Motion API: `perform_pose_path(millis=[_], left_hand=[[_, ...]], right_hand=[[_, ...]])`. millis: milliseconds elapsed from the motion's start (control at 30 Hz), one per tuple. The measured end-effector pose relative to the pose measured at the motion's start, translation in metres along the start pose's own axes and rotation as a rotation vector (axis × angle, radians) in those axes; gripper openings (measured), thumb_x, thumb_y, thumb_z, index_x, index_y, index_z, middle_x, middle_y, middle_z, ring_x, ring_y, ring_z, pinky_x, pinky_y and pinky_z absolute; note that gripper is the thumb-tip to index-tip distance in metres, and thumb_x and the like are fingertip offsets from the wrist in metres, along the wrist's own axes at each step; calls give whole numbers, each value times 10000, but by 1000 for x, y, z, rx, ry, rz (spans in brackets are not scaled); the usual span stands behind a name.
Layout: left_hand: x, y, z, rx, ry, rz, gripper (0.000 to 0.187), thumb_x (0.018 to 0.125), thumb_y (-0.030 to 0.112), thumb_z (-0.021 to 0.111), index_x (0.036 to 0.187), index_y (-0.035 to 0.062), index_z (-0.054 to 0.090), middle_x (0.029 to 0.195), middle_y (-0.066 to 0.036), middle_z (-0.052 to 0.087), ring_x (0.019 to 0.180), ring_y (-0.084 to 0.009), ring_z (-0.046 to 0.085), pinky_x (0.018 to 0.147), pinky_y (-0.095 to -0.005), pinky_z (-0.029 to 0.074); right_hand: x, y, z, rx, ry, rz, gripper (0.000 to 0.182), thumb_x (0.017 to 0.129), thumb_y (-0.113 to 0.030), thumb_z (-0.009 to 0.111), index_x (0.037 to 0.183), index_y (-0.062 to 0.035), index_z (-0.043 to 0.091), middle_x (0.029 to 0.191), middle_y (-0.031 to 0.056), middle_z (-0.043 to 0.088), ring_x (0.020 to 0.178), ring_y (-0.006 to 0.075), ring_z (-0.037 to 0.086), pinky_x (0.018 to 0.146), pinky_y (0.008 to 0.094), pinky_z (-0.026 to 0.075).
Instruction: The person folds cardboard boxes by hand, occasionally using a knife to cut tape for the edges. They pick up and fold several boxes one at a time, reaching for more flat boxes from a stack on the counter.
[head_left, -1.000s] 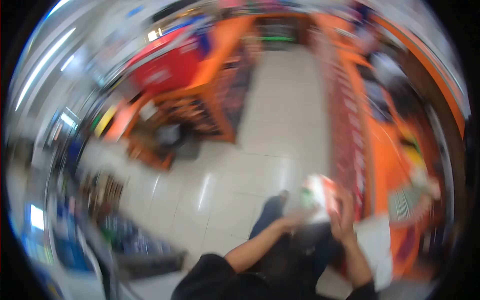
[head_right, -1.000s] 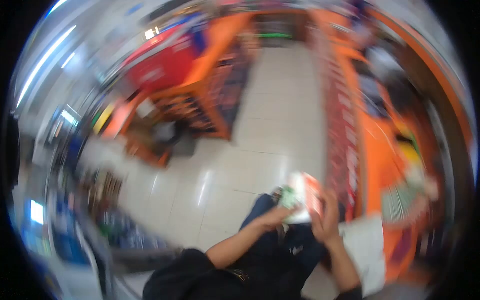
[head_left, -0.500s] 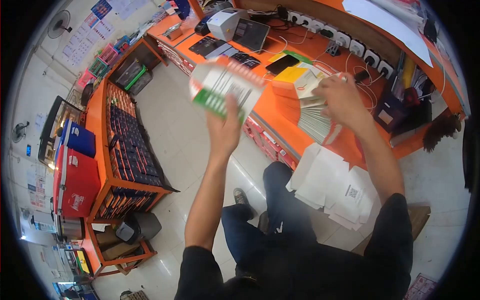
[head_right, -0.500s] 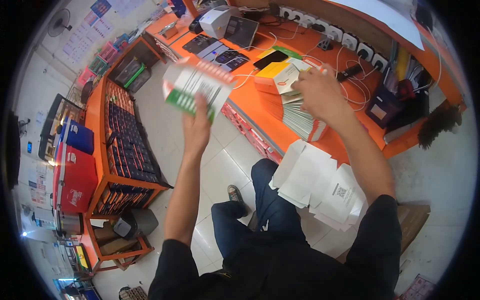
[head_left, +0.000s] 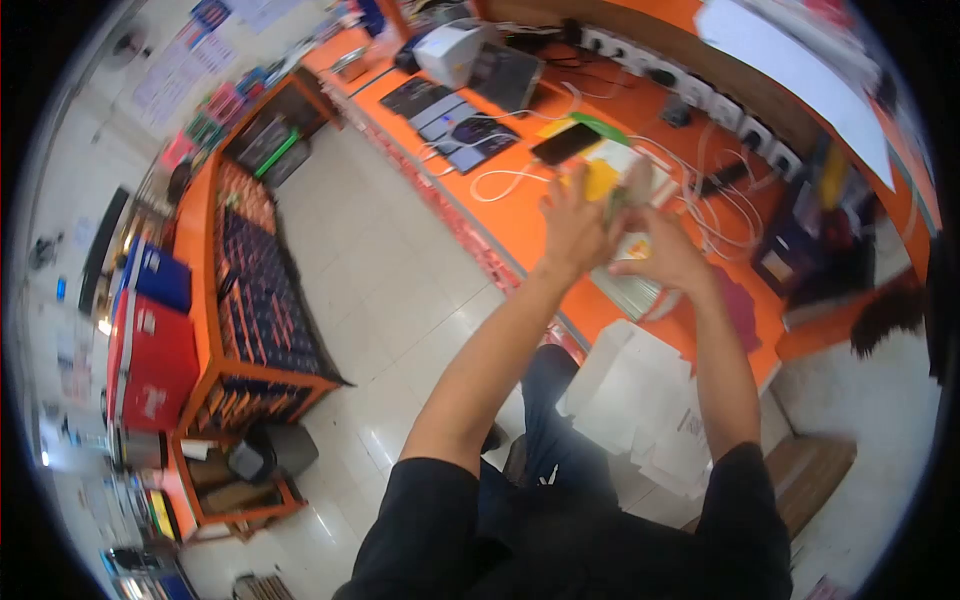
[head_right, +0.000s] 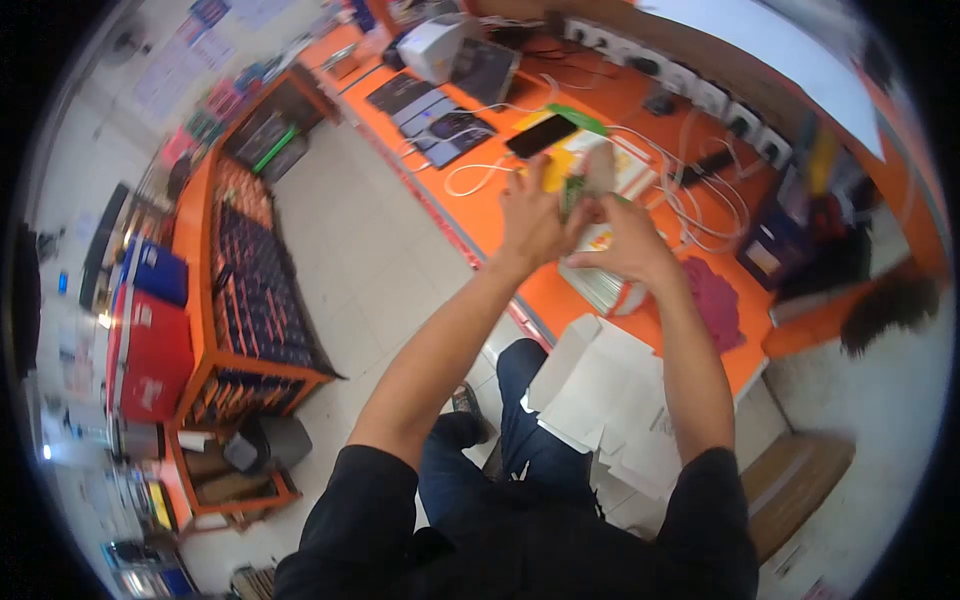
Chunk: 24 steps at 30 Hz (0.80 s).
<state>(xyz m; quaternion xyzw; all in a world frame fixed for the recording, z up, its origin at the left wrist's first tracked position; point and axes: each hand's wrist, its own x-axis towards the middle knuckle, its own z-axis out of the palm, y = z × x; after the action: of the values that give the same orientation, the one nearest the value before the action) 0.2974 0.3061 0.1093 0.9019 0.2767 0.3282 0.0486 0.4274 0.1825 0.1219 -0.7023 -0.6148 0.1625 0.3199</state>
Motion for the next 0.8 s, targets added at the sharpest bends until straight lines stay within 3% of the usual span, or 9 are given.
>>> perform_pose_path(millis=[100,167,200,300,367,433,700,767,800], left_hand=[[-19,-14,16,-42,173,196,600,748,470,675,1312,294,571,1430,-240,365,1263,-433,348,971,-586,330],[-26,-13,31,-201,1,-64,662,721,360,700,1356,296,526,1468,-232,329,1320,-437,292,1076,-597,219],[-23,-12,15,-104,-115,32,680,702,345,702,1357,294,528,1490,-227,297,1351,-447,252,1066,-629,204],[-22,-8,12,-72,-184,-64,793,614,407,767,1359,310,514,1537,-224,168,1339,-546,181,1027,-655,272],[-21,-16,16,-117,-235,-74,735,638,426,764,1326,297,541,1516,-232,188,1344,-542,172,1027,-651,283],[-25,-17,16,-164,-181,-107,714,652,433,758,1318,290,546,1506,-236,195,1347,-544,158,1025,-656,288],[-23,-17,24,-307,-132,-144,678,644,472,758,1267,263,591,1491,-249,196,1359,-559,104,1034,-694,260],[-23,-19,21,-371,-141,-118,728,596,477,776,1265,254,596,1489,-260,194,1362,-566,89,1038,-700,245],[-22,-19,19,-389,-170,-128,775,560,473,787,1275,247,590,1487,-263,182,1366,-572,73,1043,-700,240]], right_hand=[[16,-3,10,541,222,-44,900,604,-252,886,1340,5,437,1303,152,532,1226,267,508,1038,396,403],[19,14,27,502,199,83,909,675,-192,857,1396,30,351,1401,169,436,1275,279,445,1065,397,373],[18,12,33,473,242,106,970,683,-190,854,1439,41,290,1426,194,403,1294,284,419,1078,401,355],[26,48,50,3,466,151,1041,717,-179,836,1488,28,169,1404,217,411,1267,269,431,1070,380,380],[34,79,60,474,466,107,939,733,-209,835,1438,28,264,1289,202,489,1169,239,494,880,386,512],[29,73,50,593,406,385,814,813,-223,774,1433,7,299,1274,188,493,1122,220,521,892,360,505],[45,119,45,933,295,214,568,903,-114,637,1397,7,384,1336,170,468,1190,241,514,1022,377,418],[26,55,40,590,261,144,829,872,-353,693,1487,-69,216,1295,167,484,1037,281,549,831,434,512],[19,23,40,515,375,113,640,882,-230,686,1372,-28,327,1119,158,571,886,273,589,701,380,522]])
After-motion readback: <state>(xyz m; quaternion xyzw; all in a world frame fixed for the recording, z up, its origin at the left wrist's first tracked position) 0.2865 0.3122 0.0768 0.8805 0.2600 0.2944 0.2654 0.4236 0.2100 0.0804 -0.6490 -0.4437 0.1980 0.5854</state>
